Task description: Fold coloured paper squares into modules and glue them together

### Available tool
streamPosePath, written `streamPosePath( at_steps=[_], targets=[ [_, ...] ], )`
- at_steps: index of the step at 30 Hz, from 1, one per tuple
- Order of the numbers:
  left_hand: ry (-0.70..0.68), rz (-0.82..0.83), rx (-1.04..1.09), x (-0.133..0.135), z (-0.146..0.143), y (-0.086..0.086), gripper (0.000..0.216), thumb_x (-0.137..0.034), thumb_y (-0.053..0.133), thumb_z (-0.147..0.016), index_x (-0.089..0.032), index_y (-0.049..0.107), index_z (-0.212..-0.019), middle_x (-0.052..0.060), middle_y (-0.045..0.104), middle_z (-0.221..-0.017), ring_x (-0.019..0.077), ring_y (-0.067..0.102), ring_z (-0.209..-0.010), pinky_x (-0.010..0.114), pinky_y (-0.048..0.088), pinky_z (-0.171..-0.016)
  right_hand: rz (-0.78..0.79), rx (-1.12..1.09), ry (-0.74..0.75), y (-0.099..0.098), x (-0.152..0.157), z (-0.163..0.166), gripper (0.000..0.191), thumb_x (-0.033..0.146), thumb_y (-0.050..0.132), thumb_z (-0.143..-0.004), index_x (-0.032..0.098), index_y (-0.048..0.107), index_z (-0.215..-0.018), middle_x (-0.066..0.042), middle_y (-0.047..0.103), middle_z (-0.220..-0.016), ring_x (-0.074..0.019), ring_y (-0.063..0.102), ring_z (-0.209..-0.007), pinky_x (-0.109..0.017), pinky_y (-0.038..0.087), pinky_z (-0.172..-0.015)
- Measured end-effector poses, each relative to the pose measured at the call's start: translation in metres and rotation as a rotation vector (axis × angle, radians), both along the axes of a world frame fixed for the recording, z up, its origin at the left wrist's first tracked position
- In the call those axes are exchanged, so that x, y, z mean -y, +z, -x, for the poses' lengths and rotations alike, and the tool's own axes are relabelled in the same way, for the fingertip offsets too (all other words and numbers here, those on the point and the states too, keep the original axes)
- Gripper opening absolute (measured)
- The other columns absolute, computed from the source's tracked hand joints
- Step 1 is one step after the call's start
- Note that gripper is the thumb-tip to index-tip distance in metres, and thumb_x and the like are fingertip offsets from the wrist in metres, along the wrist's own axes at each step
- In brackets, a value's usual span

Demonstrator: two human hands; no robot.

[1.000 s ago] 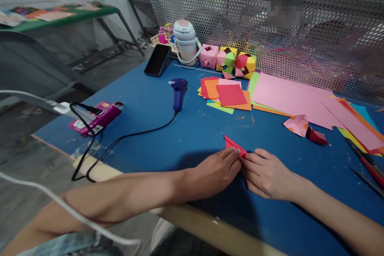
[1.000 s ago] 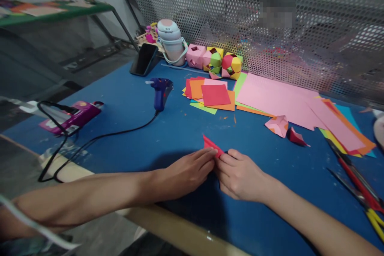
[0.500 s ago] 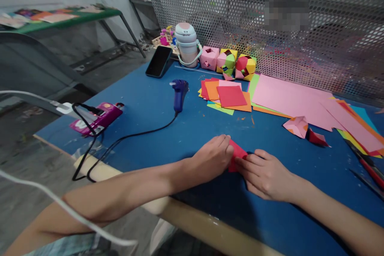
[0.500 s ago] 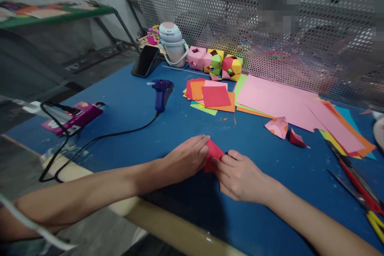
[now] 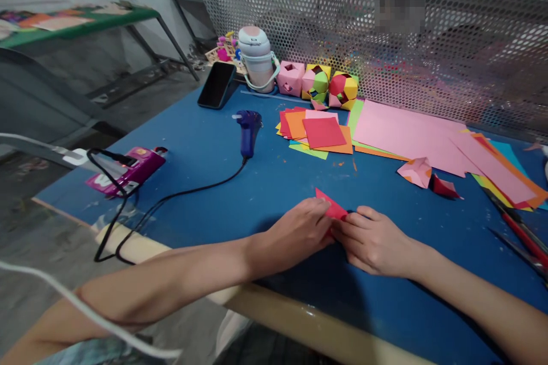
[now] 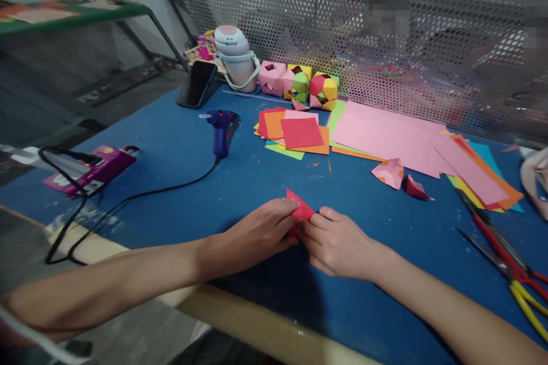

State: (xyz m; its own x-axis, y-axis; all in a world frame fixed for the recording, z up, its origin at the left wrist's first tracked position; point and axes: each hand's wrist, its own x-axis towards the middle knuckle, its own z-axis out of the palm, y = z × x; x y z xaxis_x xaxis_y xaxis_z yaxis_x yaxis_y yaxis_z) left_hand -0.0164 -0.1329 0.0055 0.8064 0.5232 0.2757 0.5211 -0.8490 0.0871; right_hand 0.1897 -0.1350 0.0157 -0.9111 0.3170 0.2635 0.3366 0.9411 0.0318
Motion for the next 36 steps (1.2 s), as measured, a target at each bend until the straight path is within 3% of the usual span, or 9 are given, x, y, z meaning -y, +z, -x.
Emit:
streamPosePath(
  at_steps=[5,9,13,19,26,30,33,36],
  targets=[
    [-0.003,0.041,-0.015,-0.003,0.0,0.0,0.027,-0.025,0.047,-0.086,-0.007,0.049,-0.105,0.014,0.056,-0.107,0.0255,0.053,-0.101,0.039,0.044,-0.087,0.085,0.024,-0.109,0.004,-0.001,0.002,0.022,0.02,0.044,-0.085,0.014,0.064,-0.09,-0.01,0.067,-0.093,-0.0185,0.052,-0.079,-0.037,0.034,-0.076],
    [0.009,0.036,-0.036,-0.004,0.0,-0.002,0.033,-0.029,0.05,-0.084,-0.006,0.049,-0.108,0.016,0.055,-0.11,0.0259,0.052,-0.102,0.038,0.042,-0.087,0.034,0.059,-0.231,-0.003,-0.002,0.005,0.026,0.019,0.045,-0.083,0.008,0.063,-0.099,-0.014,0.061,-0.111,-0.0202,0.05,-0.079,-0.038,0.035,-0.073],
    [0.029,0.006,-0.127,-0.005,0.0,0.001,0.032,-0.034,0.045,-0.087,-0.009,0.05,-0.106,0.018,0.052,-0.119,0.0275,0.051,-0.104,0.041,0.041,-0.082,-0.028,0.116,-0.249,-0.006,-0.002,0.007,0.03,0.019,0.046,-0.082,0.006,0.061,-0.104,-0.014,0.058,-0.119,-0.0212,0.049,-0.078,-0.038,0.036,-0.072],
    [0.074,-0.034,-0.197,-0.005,-0.001,0.011,0.036,-0.042,0.048,-0.085,-0.012,0.053,-0.104,0.019,0.054,-0.118,0.0284,0.054,-0.098,0.041,0.038,-0.078,-0.034,0.177,-0.285,0.015,0.006,0.0,0.026,0.019,0.048,-0.081,0.008,0.066,-0.097,-0.013,0.068,-0.099,-0.0215,0.052,-0.077,-0.038,0.034,-0.072],
    [0.135,-0.051,-0.26,-0.005,0.001,0.013,0.048,-0.05,0.05,-0.081,-0.006,0.055,-0.102,0.023,0.053,-0.119,0.0301,0.053,-0.099,0.04,0.036,-0.082,-0.009,0.256,-0.295,0.03,0.022,-0.016,0.025,0.021,0.054,-0.073,0.009,0.068,-0.089,-0.013,0.07,-0.089,-0.0215,0.056,-0.072,-0.04,0.031,-0.079],
    [0.126,-0.03,-0.246,-0.006,0.002,0.013,0.048,-0.049,0.051,-0.081,-0.006,0.053,-0.104,0.022,0.052,-0.121,0.0301,0.053,-0.099,0.042,0.036,-0.084,-0.017,0.311,-0.331,0.031,0.032,-0.015,0.021,0.02,0.055,-0.07,0.01,0.066,-0.085,-0.015,0.069,-0.081,-0.0229,0.057,-0.072,-0.041,0.03,-0.08],
    [0.126,0.0,-0.203,-0.006,0.003,0.014,0.045,-0.049,0.052,-0.08,-0.008,0.054,-0.098,0.022,0.052,-0.119,0.0312,0.051,-0.103,0.044,0.037,-0.085,-0.017,0.312,-0.356,0.036,0.033,-0.013,0.008,0.017,0.054,-0.071,0.014,0.062,-0.07,-0.009,0.063,-0.058,-0.0198,0.053,-0.059,-0.039,0.031,-0.073],
    [0.119,0.015,-0.146,-0.007,0.003,0.014,0.043,-0.048,0.052,-0.08,-0.008,0.054,-0.095,0.022,0.053,-0.118,0.0329,0.045,-0.115,0.047,0.035,-0.092,-0.059,0.211,-0.431,0.04,0.028,-0.009,0.016,0.015,0.05,-0.076,0.016,0.058,-0.062,-0.005,0.055,-0.049,-0.0182,0.048,-0.054,-0.037,0.03,-0.067]
  ],
)
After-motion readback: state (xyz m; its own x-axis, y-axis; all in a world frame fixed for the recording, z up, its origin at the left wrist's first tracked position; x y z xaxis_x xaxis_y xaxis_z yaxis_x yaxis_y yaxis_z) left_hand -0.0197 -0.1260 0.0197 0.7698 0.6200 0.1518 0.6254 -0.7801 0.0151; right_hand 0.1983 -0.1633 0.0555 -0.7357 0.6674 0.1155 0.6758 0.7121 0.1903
